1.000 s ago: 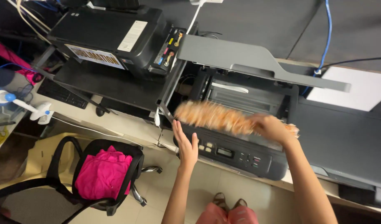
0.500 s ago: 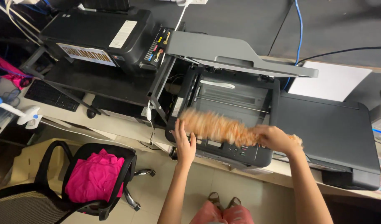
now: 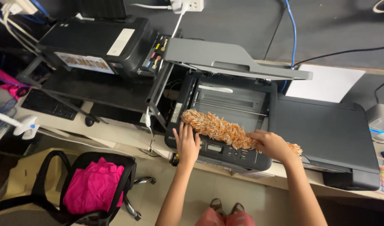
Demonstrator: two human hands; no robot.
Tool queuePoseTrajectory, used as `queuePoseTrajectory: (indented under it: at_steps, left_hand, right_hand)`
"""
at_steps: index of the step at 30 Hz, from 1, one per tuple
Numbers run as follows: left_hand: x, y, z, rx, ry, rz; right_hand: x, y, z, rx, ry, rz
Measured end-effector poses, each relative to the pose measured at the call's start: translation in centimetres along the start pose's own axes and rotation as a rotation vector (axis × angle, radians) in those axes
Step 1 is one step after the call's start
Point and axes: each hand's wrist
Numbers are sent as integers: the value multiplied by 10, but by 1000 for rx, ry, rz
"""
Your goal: The person uses a fluffy duster to clean the exterior surfaces of two printers on a desk. They wipe the top, sides, and front of the devices, then open the scanner lid of one printer to dust the interior glass and cover before closing it.
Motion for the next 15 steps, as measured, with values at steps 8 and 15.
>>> queuePoseTrajectory:
  at_steps: [8,15]
  left_hand:
    - [-25,-18,31,-275,-40,-284]
    - [-61,27,24,-356,41,-231]
  right_hand:
    - [-3,-4,18,-77,30,-84]
    - [-24,-7,5,130,133,14]
Point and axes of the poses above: each hand's wrist, its own x-axis away from the middle knuckle, its own y-axis out of the palm, z = x × y, and after that the axes turned 7 degrees about -y, right-handed
